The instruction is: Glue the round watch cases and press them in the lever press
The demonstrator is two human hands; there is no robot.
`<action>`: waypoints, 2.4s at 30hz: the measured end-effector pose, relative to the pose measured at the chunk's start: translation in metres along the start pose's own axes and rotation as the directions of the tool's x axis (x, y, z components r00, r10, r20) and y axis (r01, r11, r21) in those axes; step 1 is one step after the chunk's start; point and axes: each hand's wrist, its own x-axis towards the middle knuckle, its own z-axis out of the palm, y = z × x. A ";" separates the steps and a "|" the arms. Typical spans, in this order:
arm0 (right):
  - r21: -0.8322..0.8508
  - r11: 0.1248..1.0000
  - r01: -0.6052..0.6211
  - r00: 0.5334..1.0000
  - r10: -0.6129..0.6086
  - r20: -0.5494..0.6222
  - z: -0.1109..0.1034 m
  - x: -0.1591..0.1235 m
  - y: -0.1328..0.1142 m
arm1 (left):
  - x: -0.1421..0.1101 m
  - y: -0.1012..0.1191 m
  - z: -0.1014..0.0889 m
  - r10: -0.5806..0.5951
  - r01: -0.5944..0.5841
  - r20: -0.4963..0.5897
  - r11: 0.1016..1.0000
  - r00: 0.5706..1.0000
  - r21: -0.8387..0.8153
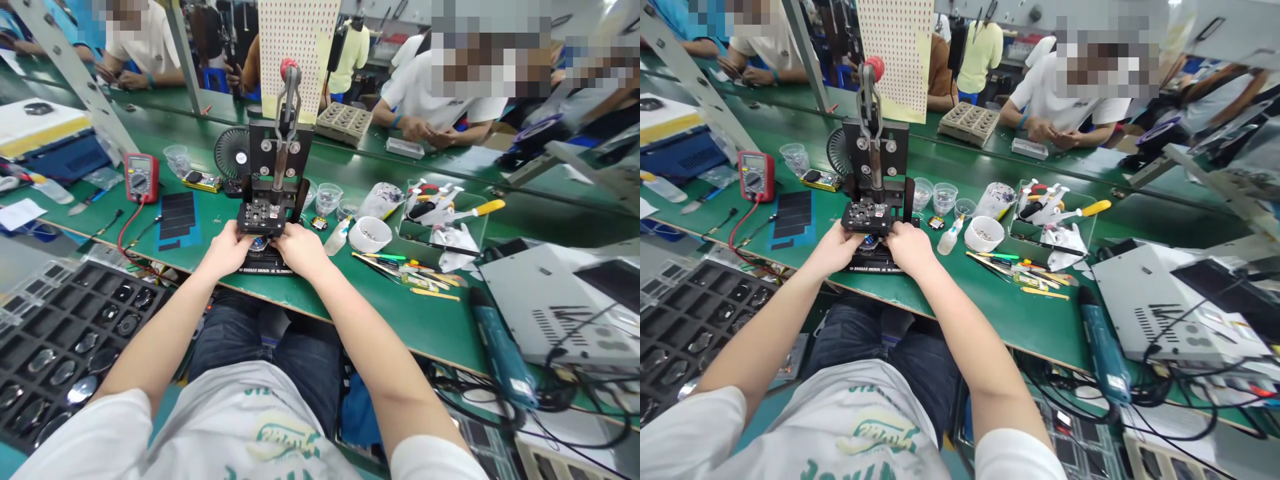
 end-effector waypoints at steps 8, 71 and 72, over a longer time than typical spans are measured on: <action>-0.157 0.967 -0.199 0.975 0.212 0.071 -0.028 -0.120 0.032 | -0.051 0.011 -0.012 -0.156 0.235 0.187 0.804 0.970 -0.546; 0.873 0.466 -0.144 0.837 0.528 -0.144 -0.017 -0.139 -0.019 | -0.078 0.009 0.048 0.649 -0.651 0.249 0.754 0.719 -0.087; 0.891 0.428 -0.149 0.828 0.547 -0.125 -0.015 -0.138 -0.020 | -0.078 0.009 0.048 0.652 -0.653 0.250 0.752 0.716 -0.090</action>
